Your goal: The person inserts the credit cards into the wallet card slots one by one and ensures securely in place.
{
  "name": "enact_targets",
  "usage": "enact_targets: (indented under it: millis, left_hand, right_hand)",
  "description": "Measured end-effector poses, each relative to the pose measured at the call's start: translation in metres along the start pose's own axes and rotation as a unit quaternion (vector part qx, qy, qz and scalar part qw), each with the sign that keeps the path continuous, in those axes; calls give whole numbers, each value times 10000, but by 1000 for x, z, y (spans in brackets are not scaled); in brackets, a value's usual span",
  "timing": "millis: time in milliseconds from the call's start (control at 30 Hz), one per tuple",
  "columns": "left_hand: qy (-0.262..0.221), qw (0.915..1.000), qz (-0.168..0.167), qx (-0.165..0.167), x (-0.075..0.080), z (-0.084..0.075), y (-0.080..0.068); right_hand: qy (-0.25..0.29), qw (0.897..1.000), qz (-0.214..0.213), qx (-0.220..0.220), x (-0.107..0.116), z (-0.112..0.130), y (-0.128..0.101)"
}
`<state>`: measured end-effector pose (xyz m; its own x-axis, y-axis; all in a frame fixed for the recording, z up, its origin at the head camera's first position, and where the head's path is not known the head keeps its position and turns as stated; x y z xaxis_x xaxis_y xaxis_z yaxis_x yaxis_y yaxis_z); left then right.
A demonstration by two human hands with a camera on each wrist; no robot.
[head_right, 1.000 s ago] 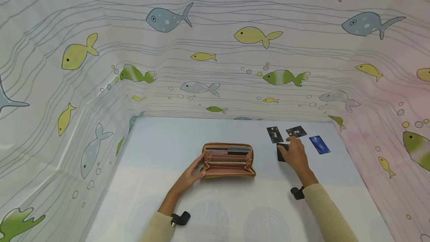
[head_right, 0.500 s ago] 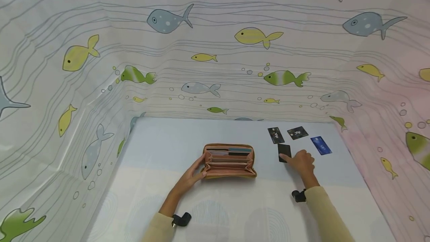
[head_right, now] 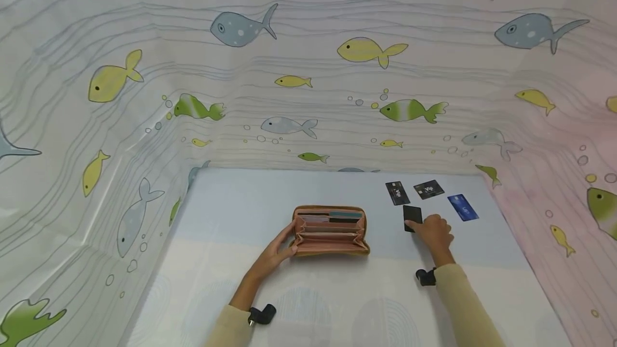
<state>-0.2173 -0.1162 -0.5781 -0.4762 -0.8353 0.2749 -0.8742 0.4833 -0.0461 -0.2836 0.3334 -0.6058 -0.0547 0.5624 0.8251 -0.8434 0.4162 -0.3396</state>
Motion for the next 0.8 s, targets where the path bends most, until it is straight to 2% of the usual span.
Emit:
enact_targets:
  millis: [200, 433, 667, 800]
  left_hand:
    - [-2, 10000, 29, 7, 0, -2, 2]
    - [-24, 10000, 60, -14, -1, 0, 1]
    - [8, 9999, 96, -28, -1, 0, 1]
    - [50, 10000, 56, -33, -1, 1, 1]
  right_hand:
    - [61, 9995, 289, -85, 4, -2, 3]
    - [114, 9987, 438, -244, 6, 0, 4]
    - [369, 9974, 373, -502, 5, -3, 5]
    - [363, 9980, 276, -431, 2, -5, 6]
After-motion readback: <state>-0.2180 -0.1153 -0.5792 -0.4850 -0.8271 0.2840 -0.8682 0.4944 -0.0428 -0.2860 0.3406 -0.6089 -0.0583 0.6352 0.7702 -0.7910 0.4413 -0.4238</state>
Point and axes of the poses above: each hand's wrist, its own y-axis towards the middle knuckle, its own x-axis out of the back of the hand, z = x × y, the point moved 4 cm from there along y, towards the middle knuckle, and after that the axes turned 5 degrees about y, right-handed, at the moved point
